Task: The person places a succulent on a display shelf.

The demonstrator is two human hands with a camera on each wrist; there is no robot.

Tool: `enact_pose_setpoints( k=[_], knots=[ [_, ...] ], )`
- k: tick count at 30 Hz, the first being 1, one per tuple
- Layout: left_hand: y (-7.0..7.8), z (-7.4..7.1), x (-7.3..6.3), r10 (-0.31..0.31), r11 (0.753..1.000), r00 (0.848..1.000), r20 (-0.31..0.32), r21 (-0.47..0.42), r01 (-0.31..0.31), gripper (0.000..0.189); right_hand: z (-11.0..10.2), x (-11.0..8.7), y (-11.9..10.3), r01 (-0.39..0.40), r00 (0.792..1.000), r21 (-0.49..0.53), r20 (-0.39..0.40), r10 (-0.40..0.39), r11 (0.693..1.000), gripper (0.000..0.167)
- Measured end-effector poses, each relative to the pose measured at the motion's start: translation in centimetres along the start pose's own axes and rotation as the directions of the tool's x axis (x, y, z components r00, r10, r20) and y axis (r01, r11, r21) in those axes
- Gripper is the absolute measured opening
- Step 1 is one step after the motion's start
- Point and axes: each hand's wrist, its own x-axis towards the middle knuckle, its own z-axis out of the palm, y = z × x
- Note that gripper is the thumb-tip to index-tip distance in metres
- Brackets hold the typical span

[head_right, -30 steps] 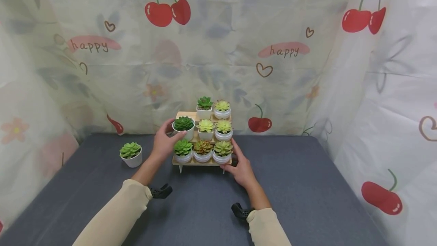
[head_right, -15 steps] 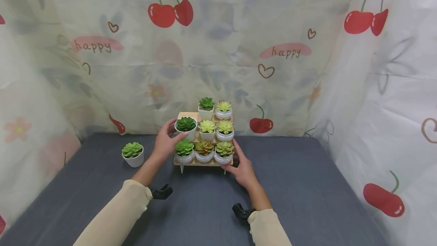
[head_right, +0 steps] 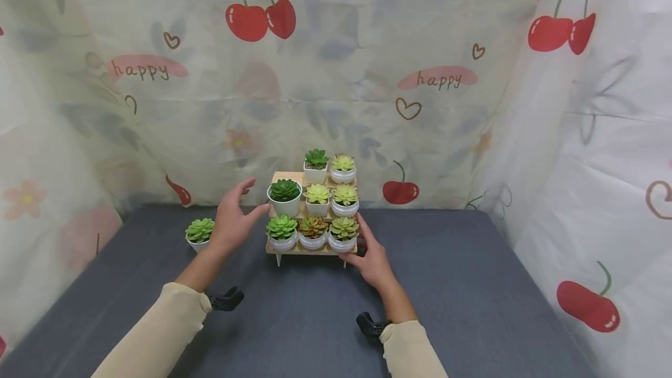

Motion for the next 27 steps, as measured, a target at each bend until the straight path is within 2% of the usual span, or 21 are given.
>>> enact_pose_setpoints(
  k=[3,6,10,14,16,19,22,27],
  knots=[
    [-0.8,-1.2,-0.1,0.078,0.991,0.997,-0.013,0.111,-0.076,0.062,0.0,0.1,0.1,-0.006,1.000,0.000,-0.002,0.006,1.000,0.102],
    [-1.9,-2.5,-0.2,0.143,0.969,0.990,-0.011,0.203,-0.138,0.063,0.1,0.0,0.0,-0.006,1.000,0.000,0.003,0.006,1.000,0.102],
    [-3.4,-4.0,-0.6,0.219,0.915,0.975,0.031,0.341,-0.217,0.066,0.1,0.0,0.0,-0.004,1.000,-0.001,0.006,0.004,1.000,0.101],
    [-4.9,-5.4,-1.1,0.254,0.870,0.963,0.087,0.415,-0.266,0.070,0.0,0.0,0.0,-0.007,1.000,-0.008,0.002,0.007,1.000,0.100],
    [-5.6,-6.1,-1.4,0.246,0.855,0.962,0.120,0.440,-0.274,0.073,-0.1,0.0,0.1,-0.005,1.000,-0.014,0.002,0.005,1.000,0.099],
    [-6.7,-7.0,-2.0,0.203,0.848,0.963,0.178,0.460,-0.264,0.079,-0.1,0.0,0.1,-0.002,1.000,-0.022,0.004,0.003,1.000,0.098],
    [-7.7,-7.7,-2.4,0.131,0.861,0.966,0.223,0.458,-0.222,0.083,-0.1,0.0,0.2,-0.010,1.000,-0.021,0.001,0.010,1.000,0.099],
    [-9.4,-8.7,-3.0,0.003,0.902,0.972,0.235,0.419,-0.103,0.089,0.0,0.0,0.1,-0.005,1.000,-0.017,-0.001,0.005,1.000,0.100]
  ],
)
